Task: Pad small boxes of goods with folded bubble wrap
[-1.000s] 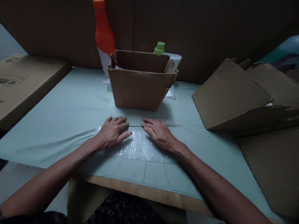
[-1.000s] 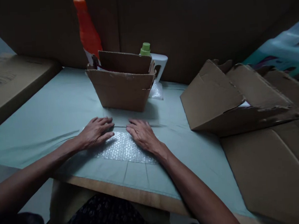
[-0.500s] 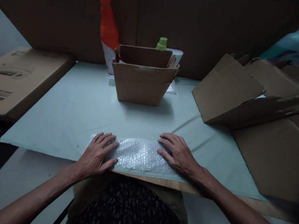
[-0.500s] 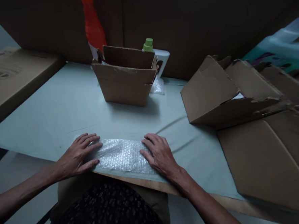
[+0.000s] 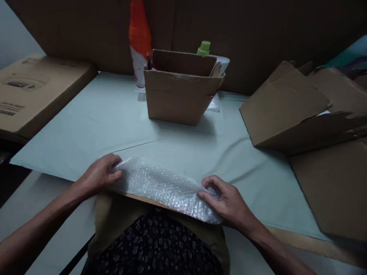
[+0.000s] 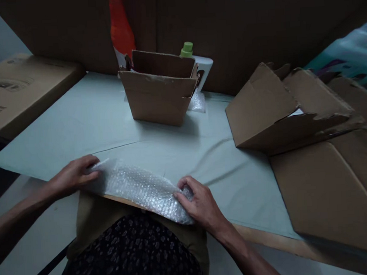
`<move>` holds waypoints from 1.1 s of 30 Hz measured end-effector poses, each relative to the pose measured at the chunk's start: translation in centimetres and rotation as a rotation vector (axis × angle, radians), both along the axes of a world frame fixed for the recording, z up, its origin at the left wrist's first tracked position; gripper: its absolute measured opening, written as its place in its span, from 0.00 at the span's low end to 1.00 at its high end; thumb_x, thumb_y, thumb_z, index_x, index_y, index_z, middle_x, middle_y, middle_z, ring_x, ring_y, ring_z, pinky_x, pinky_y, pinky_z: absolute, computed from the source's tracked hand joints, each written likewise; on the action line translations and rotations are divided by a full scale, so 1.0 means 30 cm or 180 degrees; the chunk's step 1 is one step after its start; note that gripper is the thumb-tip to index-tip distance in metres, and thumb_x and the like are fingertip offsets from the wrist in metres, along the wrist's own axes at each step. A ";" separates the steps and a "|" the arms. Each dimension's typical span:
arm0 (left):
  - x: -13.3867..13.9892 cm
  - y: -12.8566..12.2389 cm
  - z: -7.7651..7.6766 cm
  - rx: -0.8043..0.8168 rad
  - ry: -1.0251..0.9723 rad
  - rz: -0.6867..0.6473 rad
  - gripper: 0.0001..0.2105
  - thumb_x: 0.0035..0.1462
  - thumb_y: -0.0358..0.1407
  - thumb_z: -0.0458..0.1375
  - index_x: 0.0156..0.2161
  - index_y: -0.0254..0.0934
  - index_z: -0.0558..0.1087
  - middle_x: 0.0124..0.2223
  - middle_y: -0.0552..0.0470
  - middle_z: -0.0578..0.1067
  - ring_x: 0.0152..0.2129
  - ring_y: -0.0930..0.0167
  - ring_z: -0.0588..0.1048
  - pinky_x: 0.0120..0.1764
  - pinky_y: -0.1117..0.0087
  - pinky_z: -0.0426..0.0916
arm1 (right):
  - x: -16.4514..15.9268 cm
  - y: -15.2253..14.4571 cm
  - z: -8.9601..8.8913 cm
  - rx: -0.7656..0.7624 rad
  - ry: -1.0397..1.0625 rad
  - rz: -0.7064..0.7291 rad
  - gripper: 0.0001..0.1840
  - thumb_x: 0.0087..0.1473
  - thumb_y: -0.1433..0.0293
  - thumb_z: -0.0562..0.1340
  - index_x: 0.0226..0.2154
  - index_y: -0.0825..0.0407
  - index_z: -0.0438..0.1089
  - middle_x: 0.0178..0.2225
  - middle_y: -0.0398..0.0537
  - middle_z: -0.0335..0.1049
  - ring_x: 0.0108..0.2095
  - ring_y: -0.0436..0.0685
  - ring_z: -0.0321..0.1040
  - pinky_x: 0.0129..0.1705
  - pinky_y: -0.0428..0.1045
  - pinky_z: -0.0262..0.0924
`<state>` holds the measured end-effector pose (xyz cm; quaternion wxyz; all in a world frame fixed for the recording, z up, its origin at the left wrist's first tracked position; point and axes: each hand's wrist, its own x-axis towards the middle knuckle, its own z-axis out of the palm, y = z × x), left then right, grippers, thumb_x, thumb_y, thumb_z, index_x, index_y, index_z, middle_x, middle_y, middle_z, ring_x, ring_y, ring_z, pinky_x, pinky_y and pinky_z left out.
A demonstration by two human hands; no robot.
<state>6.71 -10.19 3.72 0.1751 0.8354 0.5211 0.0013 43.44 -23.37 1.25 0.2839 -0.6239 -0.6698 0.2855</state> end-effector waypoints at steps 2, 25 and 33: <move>0.043 0.046 0.079 0.0101 -0.0206 0.0221 0.12 0.56 0.36 0.53 0.44 0.36 0.74 0.33 0.50 0.77 0.27 0.67 0.75 0.32 0.68 0.67 | -0.022 -0.031 0.027 -0.0269 0.0549 -0.0185 0.15 0.57 0.65 0.64 0.48 0.47 0.69 0.36 0.44 0.72 0.36 0.55 0.72 0.40 0.51 0.68; 0.099 -0.309 -0.135 0.0495 -0.1327 -0.1949 0.41 0.51 0.28 0.57 0.71 0.38 0.52 0.69 0.38 0.64 0.69 0.51 0.57 0.67 0.37 0.56 | -0.197 -0.098 -0.080 0.1423 -0.0671 0.1119 0.22 0.59 0.82 0.56 0.52 0.49 0.73 0.54 0.56 0.76 0.54 0.62 0.73 0.49 0.60 0.73; 0.201 -0.307 -0.137 0.0132 -0.2156 0.0148 0.20 0.65 0.32 0.54 0.61 0.45 0.66 0.39 0.52 0.79 0.30 0.70 0.76 0.34 0.67 0.74 | -0.234 -0.031 -0.017 0.0477 0.0664 0.0040 0.07 0.64 0.72 0.61 0.43 0.50 0.74 0.35 0.46 0.79 0.32 0.53 0.76 0.33 0.47 0.73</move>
